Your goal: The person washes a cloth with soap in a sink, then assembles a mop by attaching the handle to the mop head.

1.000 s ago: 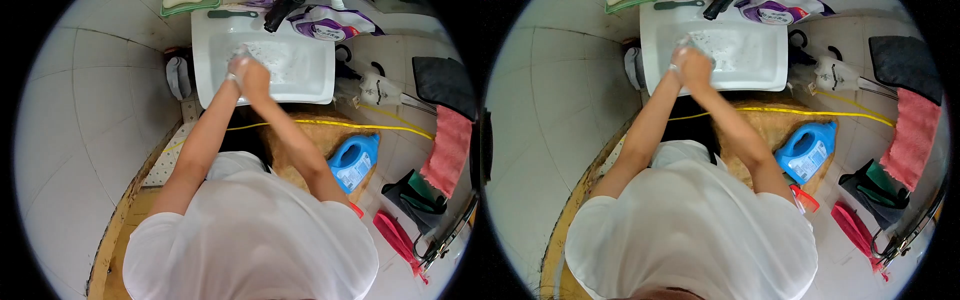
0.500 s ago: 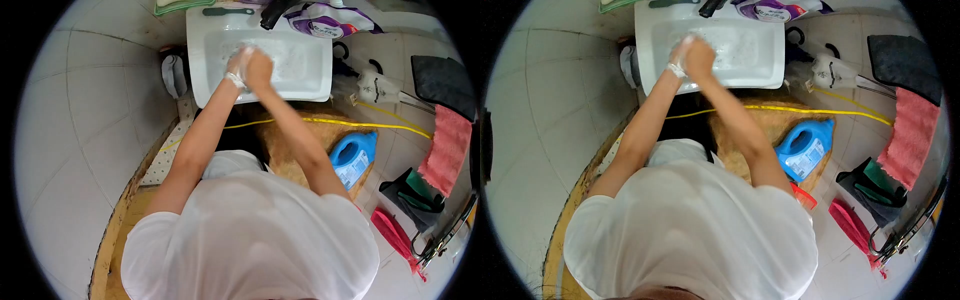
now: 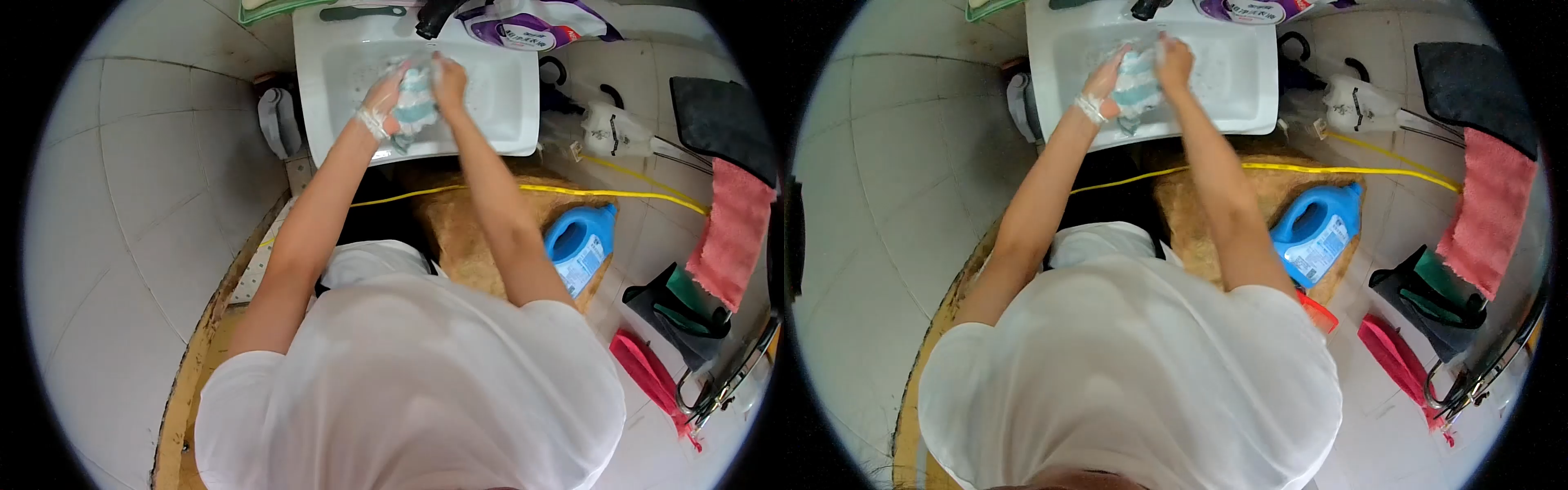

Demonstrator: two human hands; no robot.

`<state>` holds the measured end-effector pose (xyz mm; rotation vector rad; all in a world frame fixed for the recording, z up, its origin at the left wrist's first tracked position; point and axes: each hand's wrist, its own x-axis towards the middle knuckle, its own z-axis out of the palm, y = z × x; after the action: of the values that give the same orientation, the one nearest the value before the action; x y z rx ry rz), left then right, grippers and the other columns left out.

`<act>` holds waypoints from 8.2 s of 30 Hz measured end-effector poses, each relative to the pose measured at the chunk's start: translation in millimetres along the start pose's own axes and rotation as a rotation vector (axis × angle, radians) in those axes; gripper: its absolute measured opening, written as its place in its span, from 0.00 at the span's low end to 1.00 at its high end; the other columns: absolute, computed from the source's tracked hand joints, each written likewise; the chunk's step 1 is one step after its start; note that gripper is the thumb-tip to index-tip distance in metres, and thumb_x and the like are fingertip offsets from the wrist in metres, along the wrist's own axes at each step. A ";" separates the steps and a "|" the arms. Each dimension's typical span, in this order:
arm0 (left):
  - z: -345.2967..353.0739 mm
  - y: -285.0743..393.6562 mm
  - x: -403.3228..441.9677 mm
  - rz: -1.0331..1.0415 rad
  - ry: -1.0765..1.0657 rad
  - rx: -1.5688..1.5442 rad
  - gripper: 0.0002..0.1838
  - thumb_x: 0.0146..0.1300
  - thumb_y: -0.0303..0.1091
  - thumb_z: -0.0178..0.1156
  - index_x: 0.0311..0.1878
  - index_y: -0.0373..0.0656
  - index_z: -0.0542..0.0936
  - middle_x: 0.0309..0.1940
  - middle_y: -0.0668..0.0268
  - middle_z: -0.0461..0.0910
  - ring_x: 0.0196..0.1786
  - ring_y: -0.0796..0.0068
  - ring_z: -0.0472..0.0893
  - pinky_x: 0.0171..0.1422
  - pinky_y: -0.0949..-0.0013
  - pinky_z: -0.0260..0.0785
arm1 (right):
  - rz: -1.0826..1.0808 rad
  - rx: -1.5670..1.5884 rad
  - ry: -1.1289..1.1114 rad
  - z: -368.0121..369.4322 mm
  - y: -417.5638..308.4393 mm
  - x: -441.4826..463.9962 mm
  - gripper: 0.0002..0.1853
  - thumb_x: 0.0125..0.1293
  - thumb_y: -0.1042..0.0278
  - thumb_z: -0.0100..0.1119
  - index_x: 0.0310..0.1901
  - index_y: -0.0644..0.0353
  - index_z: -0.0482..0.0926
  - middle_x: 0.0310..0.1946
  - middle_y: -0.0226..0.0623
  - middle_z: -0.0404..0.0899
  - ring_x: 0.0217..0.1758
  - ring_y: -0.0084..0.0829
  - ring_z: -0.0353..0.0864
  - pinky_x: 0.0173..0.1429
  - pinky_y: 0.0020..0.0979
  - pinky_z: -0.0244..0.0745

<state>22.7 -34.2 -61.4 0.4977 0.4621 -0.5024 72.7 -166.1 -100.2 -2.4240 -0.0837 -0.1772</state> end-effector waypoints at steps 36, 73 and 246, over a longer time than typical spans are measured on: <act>-74.6 17.4 19.5 -0.050 0.288 0.387 0.39 0.54 0.51 0.63 0.63 0.42 0.60 0.59 0.53 0.64 0.58 0.56 0.70 0.61 0.57 0.67 | 0.639 0.201 -0.854 -91.5 55.0 -19.0 0.50 0.46 0.42 0.68 0.66 0.55 0.53 0.62 0.49 0.62 0.60 0.46 0.67 0.62 0.44 0.63; -83.9 -31.8 64.8 -0.003 -0.276 -0.336 0.22 0.63 0.58 0.46 0.41 0.49 0.74 0.41 0.64 0.77 0.42 0.65 0.76 0.49 0.57 0.70 | 0.121 0.076 -0.085 4.5 -81.3 -52.9 0.19 0.50 0.61 0.62 0.43 0.60 0.74 0.38 0.48 0.73 0.45 0.49 0.74 0.47 0.42 0.70; -60.5 -15.5 89.9 0.035 0.313 0.043 0.22 0.56 0.49 0.60 0.49 0.46 0.73 0.47 0.62 0.75 0.50 0.66 0.74 0.53 0.61 0.67 | 0.385 0.676 -0.458 6.1 -15.7 -20.2 0.28 0.50 0.81 0.54 0.57 0.56 0.69 0.37 0.34 0.76 0.39 0.31 0.76 0.42 0.29 0.72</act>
<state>66.7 -43.1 -161.2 0.6283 0.7425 -0.4023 51.6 -150.5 -97.7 -1.7187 0.1047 0.5064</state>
